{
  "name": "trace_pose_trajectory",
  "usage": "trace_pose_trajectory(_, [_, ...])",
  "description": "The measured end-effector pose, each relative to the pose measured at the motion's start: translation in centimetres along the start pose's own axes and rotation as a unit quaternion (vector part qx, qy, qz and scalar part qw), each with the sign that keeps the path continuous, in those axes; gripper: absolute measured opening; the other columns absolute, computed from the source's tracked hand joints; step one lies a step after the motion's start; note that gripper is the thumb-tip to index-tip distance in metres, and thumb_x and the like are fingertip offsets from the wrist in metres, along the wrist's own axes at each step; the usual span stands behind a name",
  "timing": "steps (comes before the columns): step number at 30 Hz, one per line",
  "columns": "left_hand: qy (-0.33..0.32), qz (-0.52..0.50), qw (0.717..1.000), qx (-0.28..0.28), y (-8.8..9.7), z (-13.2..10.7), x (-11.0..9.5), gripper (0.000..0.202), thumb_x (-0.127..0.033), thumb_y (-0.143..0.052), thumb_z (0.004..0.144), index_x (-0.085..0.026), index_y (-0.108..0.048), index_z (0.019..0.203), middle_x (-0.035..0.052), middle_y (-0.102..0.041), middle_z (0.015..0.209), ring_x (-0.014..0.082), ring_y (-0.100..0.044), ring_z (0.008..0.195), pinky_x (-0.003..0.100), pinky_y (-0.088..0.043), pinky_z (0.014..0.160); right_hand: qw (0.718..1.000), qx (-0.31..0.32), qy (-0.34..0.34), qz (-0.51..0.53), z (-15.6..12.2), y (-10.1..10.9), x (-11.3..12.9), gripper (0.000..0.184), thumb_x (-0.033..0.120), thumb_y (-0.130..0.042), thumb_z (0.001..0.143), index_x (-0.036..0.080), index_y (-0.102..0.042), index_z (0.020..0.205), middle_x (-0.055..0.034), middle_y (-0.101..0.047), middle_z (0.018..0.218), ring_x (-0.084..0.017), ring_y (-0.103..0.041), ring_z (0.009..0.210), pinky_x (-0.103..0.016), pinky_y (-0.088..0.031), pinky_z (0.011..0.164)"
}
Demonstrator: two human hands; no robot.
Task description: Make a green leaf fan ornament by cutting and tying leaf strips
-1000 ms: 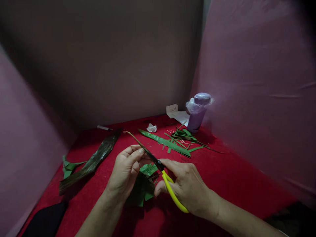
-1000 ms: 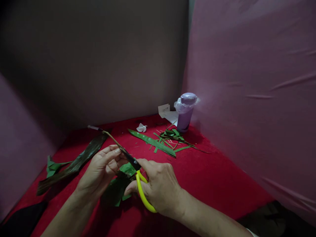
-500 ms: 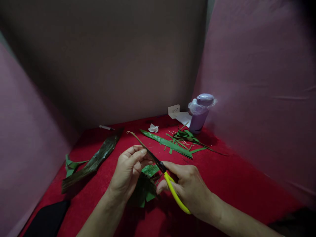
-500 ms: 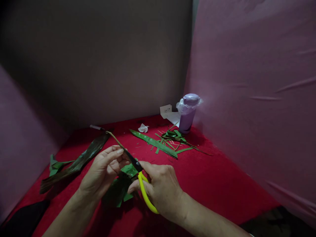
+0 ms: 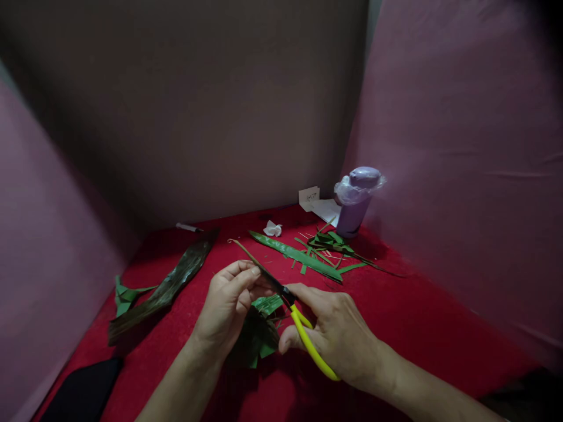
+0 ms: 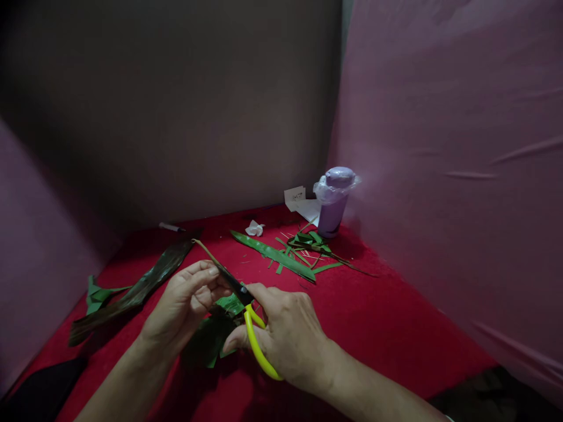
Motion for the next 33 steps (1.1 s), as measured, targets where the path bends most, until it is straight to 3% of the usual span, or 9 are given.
trace_pose_trajectory(7, [0.000, 0.001, 1.000, 0.019, -0.3, 0.1, 0.0, 0.004, -0.015, -0.064, 0.071, -0.012, -0.062, 0.072, 0.0043, -0.066, 0.067, 0.0134, -0.061, 0.061, 0.027, -0.051, 0.062, 0.998, -0.010, 0.020, 0.057, 0.0, 0.0, 0.3, 0.043, 0.055, -0.067, 0.067, 0.026, -0.061, 0.098, 0.0045, -0.065, 0.071, -0.012, -0.053, 0.058, -0.023, -0.035, 0.057])
trace_pose_trajectory(15, [0.007, 0.009, 1.000, 0.001, -0.2, 0.0, 0.0, 0.007, -0.014, -0.066, 0.069, -0.013, -0.059, 0.071, 0.0032, -0.064, 0.064, 0.0130, -0.061, 0.059, 0.025, -0.051, 0.059, 0.996, -0.009, 0.021, 0.090, -0.1, -0.1, 0.1, 0.023, 0.042, -0.070, 0.072, 0.024, -0.063, 0.085, 0.0067, -0.064, 0.061, -0.010, -0.050, 0.052, -0.021, -0.033, 0.054])
trace_pose_trajectory(25, [-0.033, 0.001, 0.999, -0.001, -0.1, 0.0, -0.9, 0.007, -0.014, -0.064, 0.070, -0.013, -0.057, 0.069, 0.0029, -0.063, 0.067, 0.0131, -0.060, 0.062, 0.029, -0.052, 0.062, 0.996, -0.010, 0.027, 0.083, -0.1, -0.3, 0.1, 0.025, 0.045, -0.068, 0.073, 0.021, -0.061, 0.078, 0.0048, -0.064, 0.062, -0.011, -0.053, 0.054, -0.022, -0.034, 0.056])
trace_pose_trajectory(33, [-0.035, 0.032, 0.999, 0.003, 0.3, 0.3, -1.0, 0.005, -0.014, -0.063, 0.072, -0.013, -0.059, 0.071, 0.0026, -0.063, 0.067, 0.0124, -0.060, 0.063, 0.027, -0.052, 0.062, 0.997, -0.028, 0.033, 0.056, -0.2, 0.1, 0.0, 0.034, 0.048, -0.070, 0.069, 0.025, -0.061, 0.093, 0.0049, -0.065, 0.066, -0.011, -0.052, 0.053, -0.023, -0.033, 0.055])
Point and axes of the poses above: each hand's wrist, its own z-axis towards the middle knuckle, its own y-axis out of the back of the hand, x = y × z, the point moved 8 cm from there along z, towards the middle knuckle
